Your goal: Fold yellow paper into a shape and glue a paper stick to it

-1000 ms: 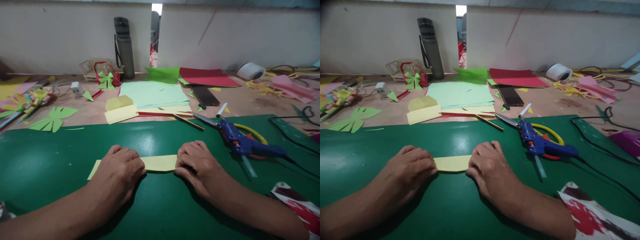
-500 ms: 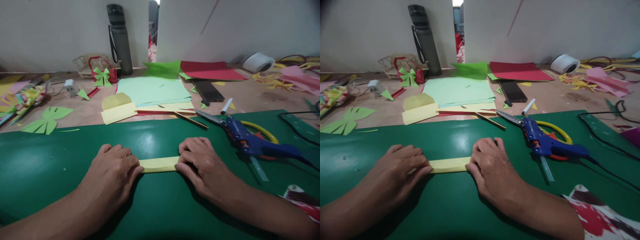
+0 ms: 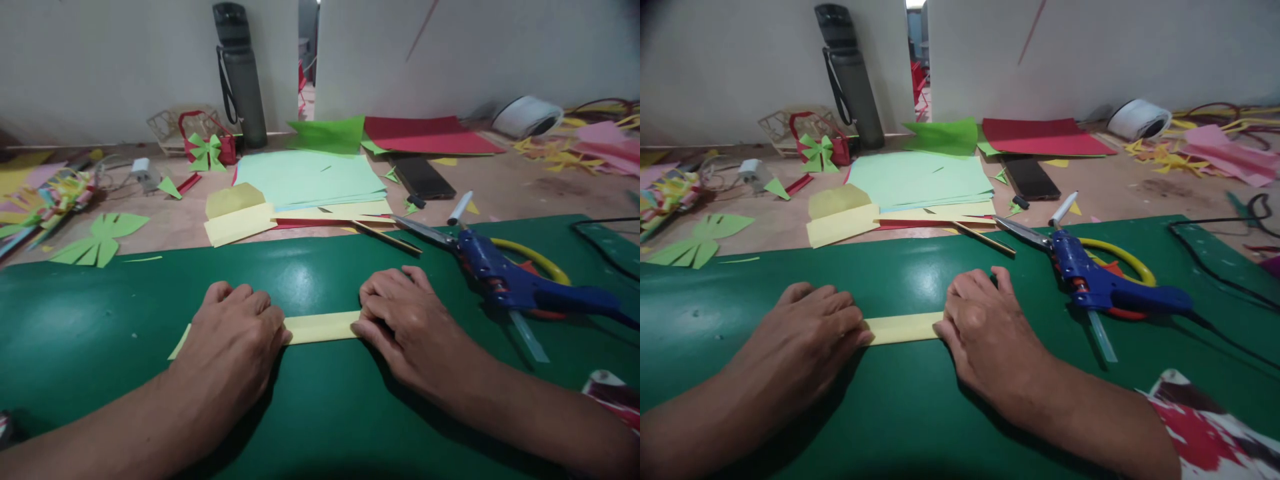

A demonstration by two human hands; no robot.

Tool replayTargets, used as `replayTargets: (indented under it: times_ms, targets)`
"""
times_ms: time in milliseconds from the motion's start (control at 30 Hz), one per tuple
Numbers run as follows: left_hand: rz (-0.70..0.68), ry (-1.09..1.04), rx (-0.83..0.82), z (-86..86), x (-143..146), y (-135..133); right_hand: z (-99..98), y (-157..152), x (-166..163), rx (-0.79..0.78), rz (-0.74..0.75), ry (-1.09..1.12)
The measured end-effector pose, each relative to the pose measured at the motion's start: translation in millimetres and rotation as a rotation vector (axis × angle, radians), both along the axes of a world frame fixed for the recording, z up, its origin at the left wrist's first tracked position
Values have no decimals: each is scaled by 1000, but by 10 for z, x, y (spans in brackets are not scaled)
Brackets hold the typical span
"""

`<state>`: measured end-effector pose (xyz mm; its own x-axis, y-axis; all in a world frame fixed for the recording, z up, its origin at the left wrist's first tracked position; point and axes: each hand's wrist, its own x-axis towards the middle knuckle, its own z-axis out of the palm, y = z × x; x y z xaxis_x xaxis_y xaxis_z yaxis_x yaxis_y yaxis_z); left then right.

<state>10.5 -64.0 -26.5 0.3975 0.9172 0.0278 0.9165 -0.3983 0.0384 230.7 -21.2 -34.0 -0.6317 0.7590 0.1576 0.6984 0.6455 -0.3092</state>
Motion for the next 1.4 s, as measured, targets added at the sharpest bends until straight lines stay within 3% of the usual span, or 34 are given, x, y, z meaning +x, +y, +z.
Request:
replayTargets:
  times_ms: [233, 733, 1167, 1400]
  targets:
    - [-20, 13, 47, -25, -5, 2, 1, -9, 9, 9, -2, -3]
    - [-19, 24, 73, -19, 17, 9, 55, -14, -3, -135, -16, -1]
    - [-3, 86, -62, 54, 20, 36, 23, -19, -9, -30, 3, -29]
    - [-7, 71, -43, 58, 25, 20, 30, -2, -9, -27, 7, -43]
